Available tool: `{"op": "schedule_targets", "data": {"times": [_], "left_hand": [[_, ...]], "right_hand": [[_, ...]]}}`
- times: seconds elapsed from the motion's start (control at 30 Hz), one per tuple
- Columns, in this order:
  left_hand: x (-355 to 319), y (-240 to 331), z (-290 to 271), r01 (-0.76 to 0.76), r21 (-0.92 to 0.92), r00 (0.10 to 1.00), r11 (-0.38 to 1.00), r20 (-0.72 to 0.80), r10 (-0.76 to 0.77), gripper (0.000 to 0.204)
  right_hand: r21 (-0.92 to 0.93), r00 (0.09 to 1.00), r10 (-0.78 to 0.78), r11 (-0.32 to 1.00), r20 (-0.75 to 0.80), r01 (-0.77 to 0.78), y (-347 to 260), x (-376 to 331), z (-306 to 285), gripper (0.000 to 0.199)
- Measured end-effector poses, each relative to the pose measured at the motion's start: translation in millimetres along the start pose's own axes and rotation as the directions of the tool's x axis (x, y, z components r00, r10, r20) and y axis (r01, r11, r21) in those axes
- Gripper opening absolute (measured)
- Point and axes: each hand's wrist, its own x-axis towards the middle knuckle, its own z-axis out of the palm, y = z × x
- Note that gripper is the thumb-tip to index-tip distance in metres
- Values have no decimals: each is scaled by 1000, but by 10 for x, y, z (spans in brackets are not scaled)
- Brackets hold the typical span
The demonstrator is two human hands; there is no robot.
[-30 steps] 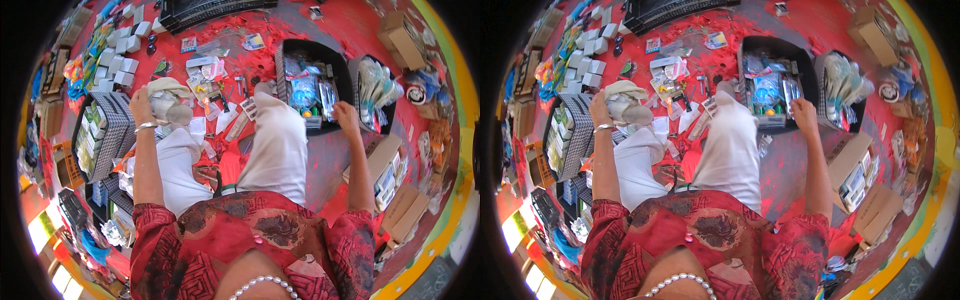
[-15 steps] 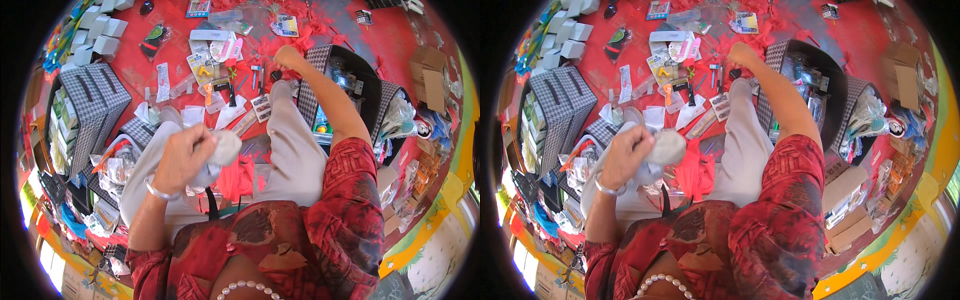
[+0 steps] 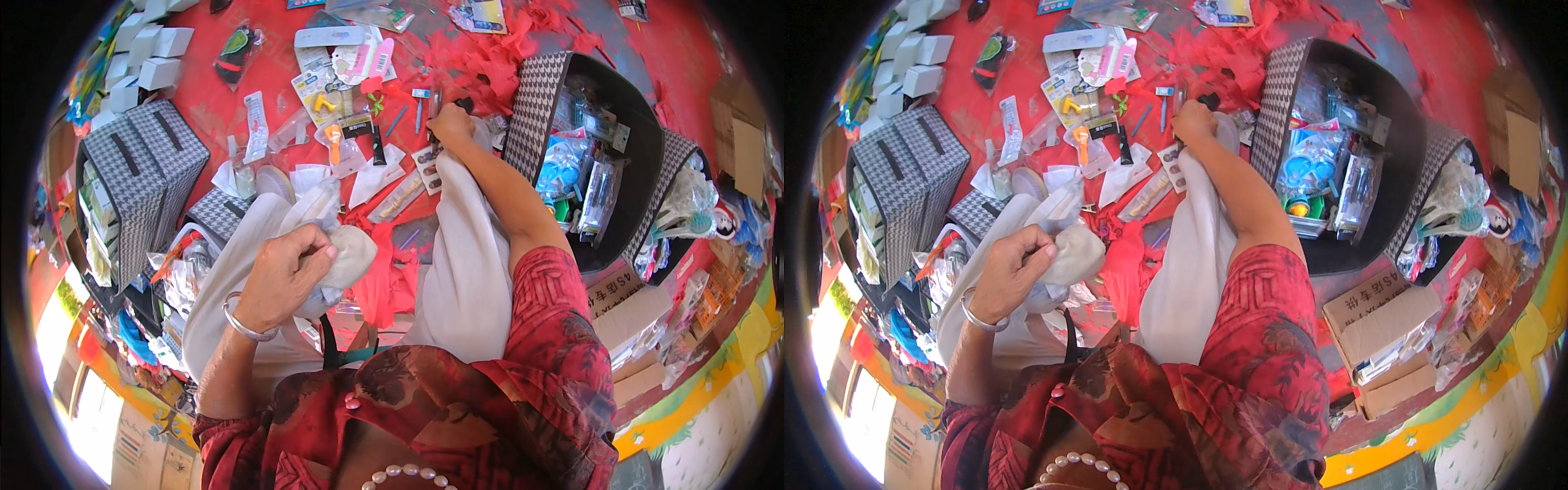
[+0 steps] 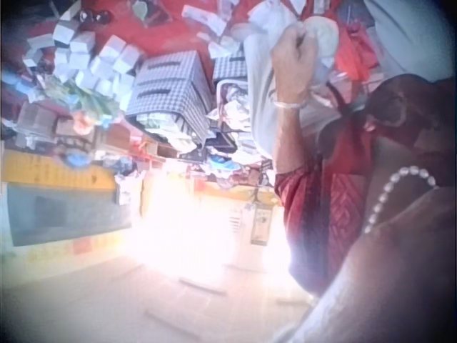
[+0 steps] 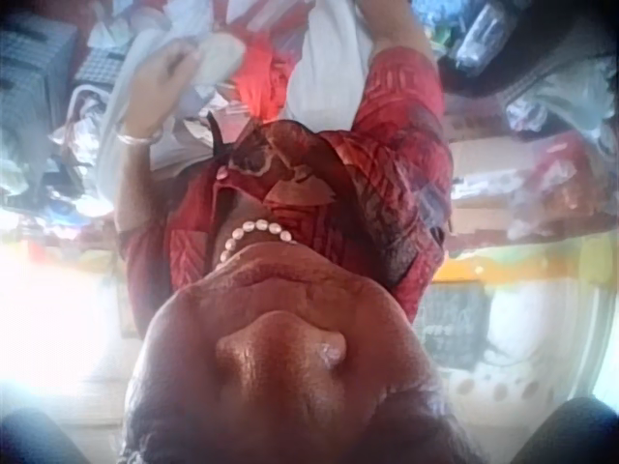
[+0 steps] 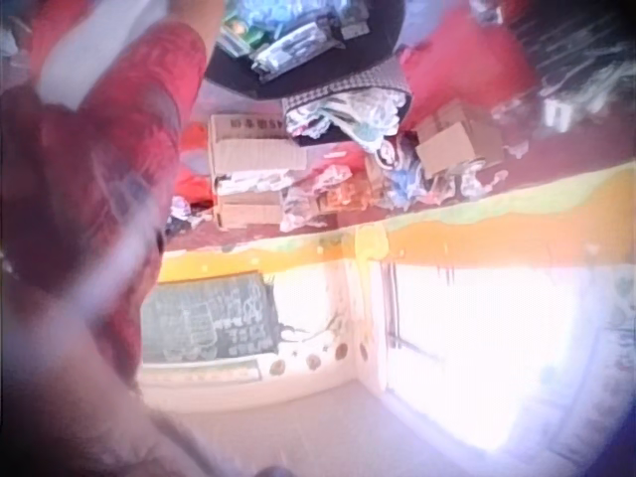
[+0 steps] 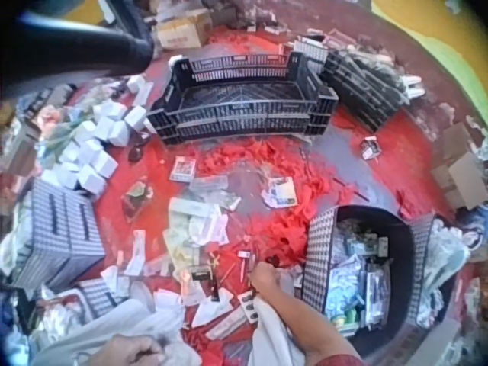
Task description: The person sits on the floor and wipes the surfaces of various small packaged items and a sheet of stickers with a cloth. They pick up each item, wipe it, and place it into a black plastic bin.
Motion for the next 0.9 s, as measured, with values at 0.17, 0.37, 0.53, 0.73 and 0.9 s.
{"op": "schedule_targets", "data": {"times": [0.17,0.37,0.53,0.73,0.9], "left_hand": [[-42,21,-30,50,-77,998,996,35,-48,15],[-56,84,-101,-55,-154,997,987,39,62,20],[-107,84,-166,-63,-251,978,966,178,110,21],[-100,44,-280,-73,-251,992,965,85,97,21],[-167,-31,-376,-36,-250,997,968,63,54,17]], "right_hand": [[-115,990,-52,993,-134,36,-139,45,-280,31],[-131,812,-538,843,-227,522,-912,442,-617,32],[-275,524,-713,680,-467,680,-1647,825,-324,41],[-479,701,-643,742,-308,470,-1697,917,-80,42],[-44,701,-713,701,-20,712,-1371,713,-182,26]]}}
